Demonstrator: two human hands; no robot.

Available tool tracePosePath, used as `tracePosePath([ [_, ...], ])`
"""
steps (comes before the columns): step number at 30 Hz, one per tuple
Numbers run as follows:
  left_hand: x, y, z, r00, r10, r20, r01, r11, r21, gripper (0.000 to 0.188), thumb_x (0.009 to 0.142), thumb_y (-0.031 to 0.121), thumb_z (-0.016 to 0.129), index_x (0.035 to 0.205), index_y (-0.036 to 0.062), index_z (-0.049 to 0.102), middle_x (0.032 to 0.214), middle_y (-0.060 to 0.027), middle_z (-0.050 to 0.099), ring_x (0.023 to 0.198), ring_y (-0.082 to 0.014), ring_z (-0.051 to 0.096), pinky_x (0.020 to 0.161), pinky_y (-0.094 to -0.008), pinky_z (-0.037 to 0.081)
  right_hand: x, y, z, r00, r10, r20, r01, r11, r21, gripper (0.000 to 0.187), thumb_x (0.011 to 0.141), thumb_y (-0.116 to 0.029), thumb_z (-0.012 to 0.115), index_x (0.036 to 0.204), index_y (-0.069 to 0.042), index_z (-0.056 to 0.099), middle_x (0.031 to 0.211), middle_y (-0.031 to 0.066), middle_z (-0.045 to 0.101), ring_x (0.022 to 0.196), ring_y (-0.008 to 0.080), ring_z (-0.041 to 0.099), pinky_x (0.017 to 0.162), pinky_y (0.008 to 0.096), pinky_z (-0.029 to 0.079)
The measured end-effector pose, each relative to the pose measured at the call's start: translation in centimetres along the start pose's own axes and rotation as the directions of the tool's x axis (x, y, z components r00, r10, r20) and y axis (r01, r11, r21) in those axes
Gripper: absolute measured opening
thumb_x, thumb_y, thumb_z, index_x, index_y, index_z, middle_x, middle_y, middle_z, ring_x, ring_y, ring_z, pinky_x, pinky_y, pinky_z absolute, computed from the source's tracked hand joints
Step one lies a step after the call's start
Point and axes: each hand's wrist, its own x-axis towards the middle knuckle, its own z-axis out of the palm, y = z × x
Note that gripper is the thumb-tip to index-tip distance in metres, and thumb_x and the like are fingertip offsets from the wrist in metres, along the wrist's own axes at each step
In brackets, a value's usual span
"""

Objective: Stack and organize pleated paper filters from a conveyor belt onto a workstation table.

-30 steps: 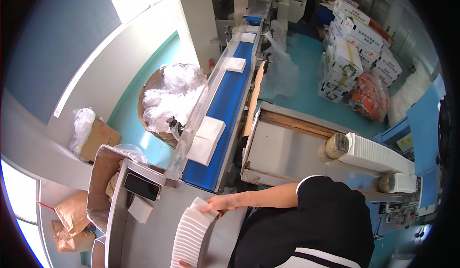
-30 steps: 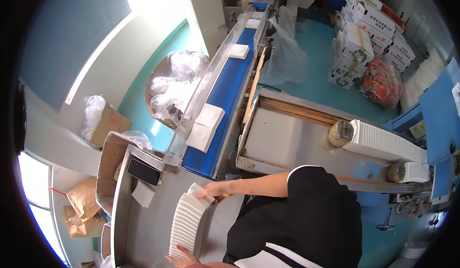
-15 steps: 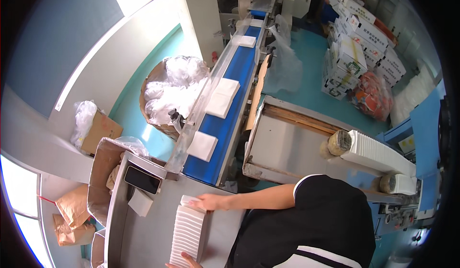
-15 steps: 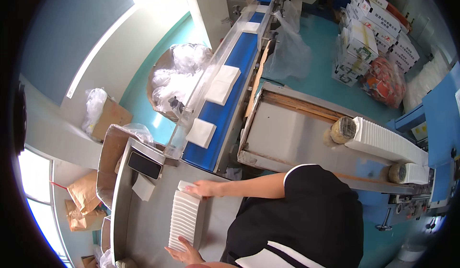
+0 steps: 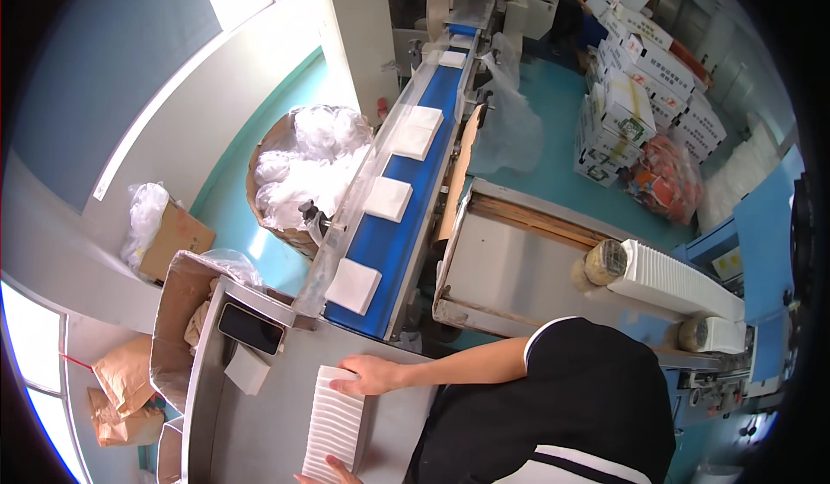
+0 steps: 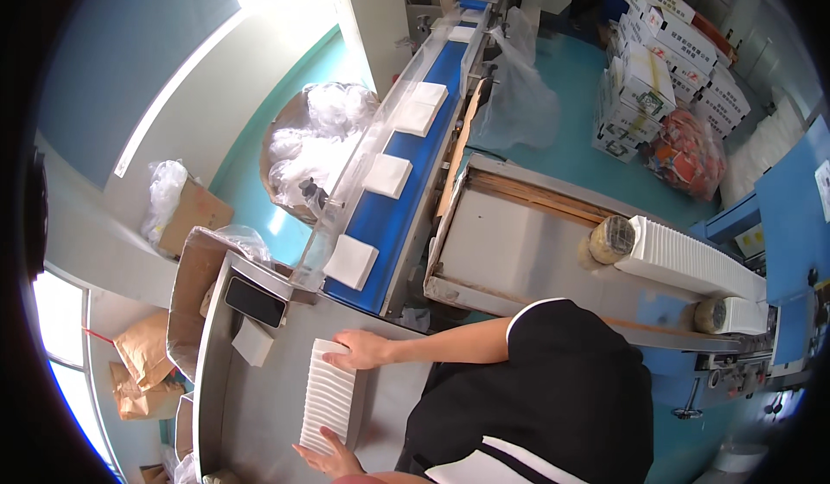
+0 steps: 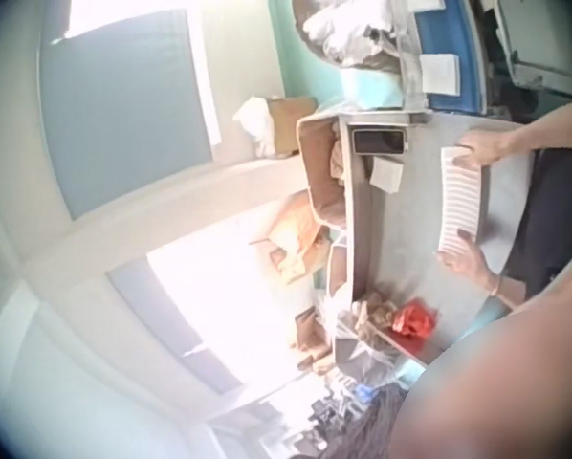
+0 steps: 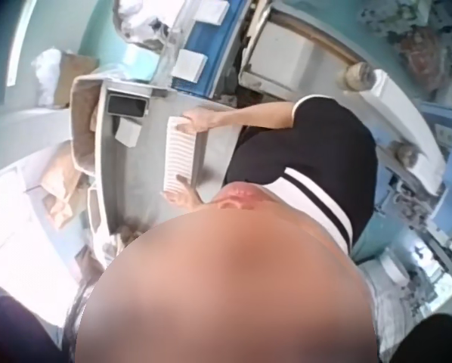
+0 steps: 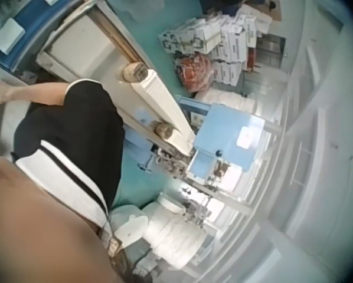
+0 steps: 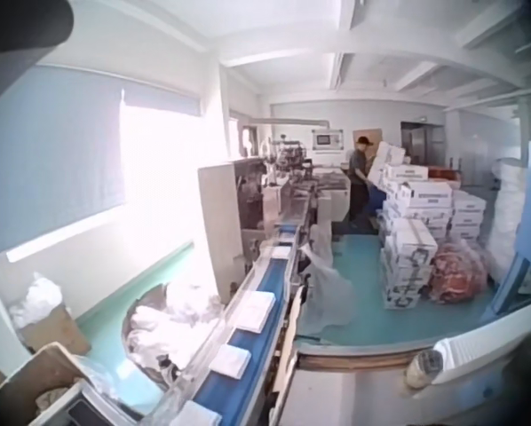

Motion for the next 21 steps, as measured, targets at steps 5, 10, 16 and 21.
tracePosePath([
  [5, 0.7, -1.8, -0.1, 0.995, 0.102, -0.006, -0.101, 0.988, 0.113, 0.104, 0.083, 0.072, 0.054, 0.144, -0.0085, 0.031, 0.145, -0.0318, 0.033, 0.137, -0.043, 0.03, 0.116, -0.0511, 0.024, 0.1, 1.7, -1.6, 0.831, 0.372, 0.415, -0.556, 0.589, 0.586, 0.049, 0.089, -0.046, 0.065, 0.118, -0.007, 0.062, 0.11, 0.0054, 0.063, 0.096, 0.0134, 0.061, 0.078, 0.0282, 0.048],
  [10, 0.3, -1.4, -0.7, 0.993, 0.118, -0.027, -0.116, 0.991, 0.06, 0.104, 0.082, 0.073, 0.054, 0.144, -0.0082, 0.032, 0.144, -0.0323, 0.035, 0.135, -0.0437, 0.032, 0.114, -0.052, 0.026, -1.1, 4.2, -2.8, 0.91, 0.339, 0.24, -0.413, 0.679, 0.607, 0.051, 0.088, -0.044, 0.068, 0.121, -0.006, 0.058, 0.1, 0.0056, 0.065, 0.085, 0.0159, 0.064, 0.077, 0.026, 0.052],
  [16, -0.4, -1.7, 0.6, 0.997, 0.063, -0.038, -0.061, 0.996, 0.067, 0.099, 0.085, 0.067, 0.057, 0.152, 0.0034, 0.021, 0.15, -0.0237, 0.031, 0.138, -0.04, 0.03, 0.113, -0.0482, 0.03, -0.5, -0.1, -0.2, 0.989, 0.123, 0.083, -0.14, 0.958, 0.251, 0.066, 0.089, -0.058, 0.061, 0.119, 0.001, 0.057, 0.111, 0.016, 0.063, 0.104, 0.025, 0.061, 0.09, 0.0357, 0.05],
  [21, -0.7, 0.3, 0.4, 0.961, 0.217, -0.175, -0.225, 0.974, -0.028, 0.086, 0.088, 0.048, 0.067, 0.146, -0.0042, 0.033, 0.143, -0.0272, 0.038, 0.135, -0.0396, 0.032, 0.112, -0.0478, 0.029, 0.0, 2.3, 0.2, 0.955, 0.271, 0.122, -0.296, 0.89, 0.346, 0.058, 0.092, -0.053, 0.056, 0.109, 0.002, 0.065, 0.094, 0.0114, 0.067, 0.086, 0.0243, 0.062, 0.076, 0.039, 0.049],
])
